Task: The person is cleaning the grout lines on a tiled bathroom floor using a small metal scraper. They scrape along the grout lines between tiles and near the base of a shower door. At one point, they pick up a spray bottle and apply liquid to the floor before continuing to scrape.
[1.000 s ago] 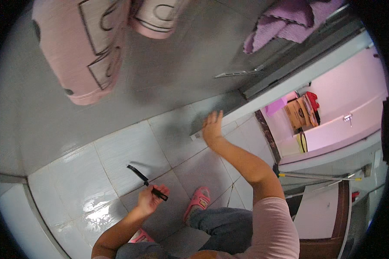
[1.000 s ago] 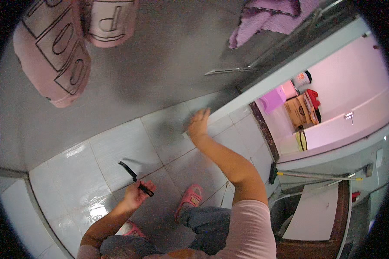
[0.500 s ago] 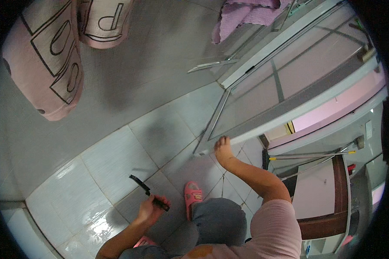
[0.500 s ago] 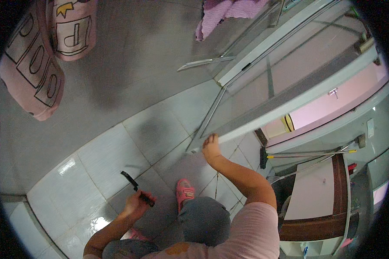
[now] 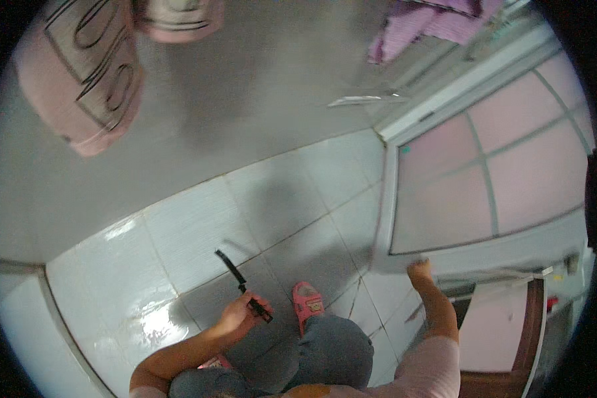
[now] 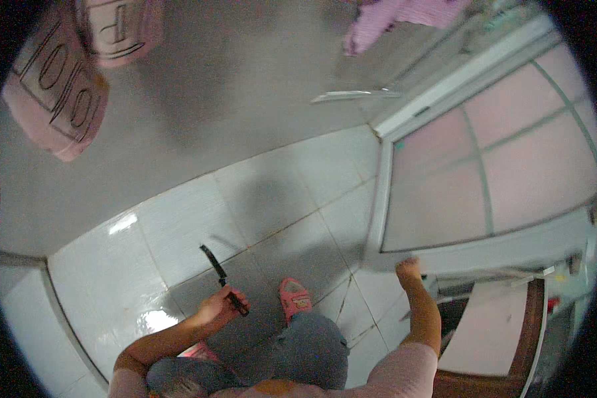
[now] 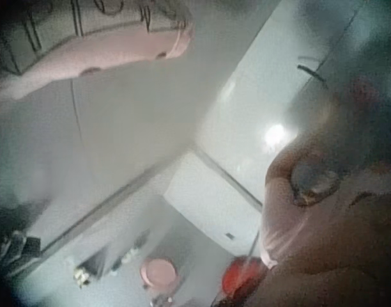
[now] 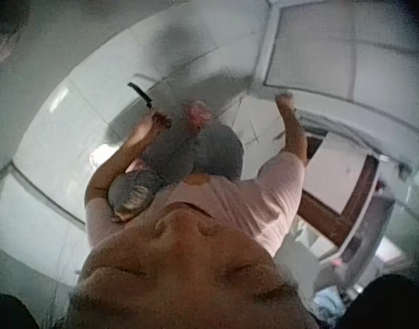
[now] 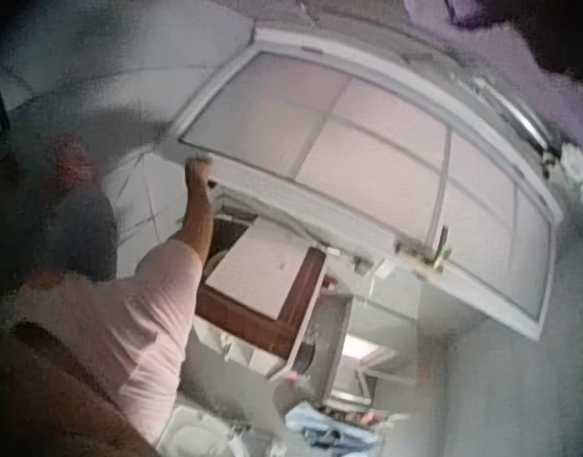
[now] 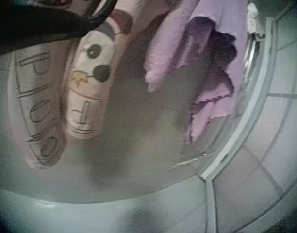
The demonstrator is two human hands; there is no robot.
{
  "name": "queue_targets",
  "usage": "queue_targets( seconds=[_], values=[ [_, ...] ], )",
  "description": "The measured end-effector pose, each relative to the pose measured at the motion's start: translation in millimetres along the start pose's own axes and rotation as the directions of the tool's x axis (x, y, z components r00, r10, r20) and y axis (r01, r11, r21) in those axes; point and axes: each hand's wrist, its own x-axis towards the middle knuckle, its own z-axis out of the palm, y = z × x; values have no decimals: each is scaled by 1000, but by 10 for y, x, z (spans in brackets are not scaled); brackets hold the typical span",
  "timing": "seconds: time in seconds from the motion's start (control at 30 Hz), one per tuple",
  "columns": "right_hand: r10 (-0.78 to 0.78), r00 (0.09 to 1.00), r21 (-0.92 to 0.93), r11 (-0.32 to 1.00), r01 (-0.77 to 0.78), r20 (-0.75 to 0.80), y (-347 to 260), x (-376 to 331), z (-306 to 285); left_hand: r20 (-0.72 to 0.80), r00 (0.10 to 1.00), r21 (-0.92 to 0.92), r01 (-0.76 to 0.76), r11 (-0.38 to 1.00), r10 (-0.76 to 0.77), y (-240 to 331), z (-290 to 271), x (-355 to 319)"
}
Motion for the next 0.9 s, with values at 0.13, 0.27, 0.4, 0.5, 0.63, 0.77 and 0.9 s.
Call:
queue_targets(
  seconds=[0.13,0.27,0.4,0.5,0.63,0.77,0.9],
  values=[
    [42,964,634,760,140,-264,-546,159,-227,-77,997,-63,-37,997,33,23,134,74],
    [-628,743,969,-74,238,-230,-2139,-213,-2425,-178,983,49,-41,998,49,20,27,60],
    [-638,587,865,-328,379,-499,-2772,-469,-3185,-10,987,36,-160,986,161,18,-206,265],
    [-606,652,886,-237,399,-456,-2763,-373,-3358,27,977,101,-212,972,210,105,-111,149],
    [-528,767,766,298,570,-365,-2654,116,-3571,259,966,482,-112,869,-19,123,-31,-174],
    [-355,520,460,246,854,-776,-2874,889,-3772,595,751,712,-327,621,-286,354,-105,-415],
    [-456,477,351,337,874,-751,-3557,1019,-4625,563,782,683,-256,684,-268,255,-645,-523]
  ],
)
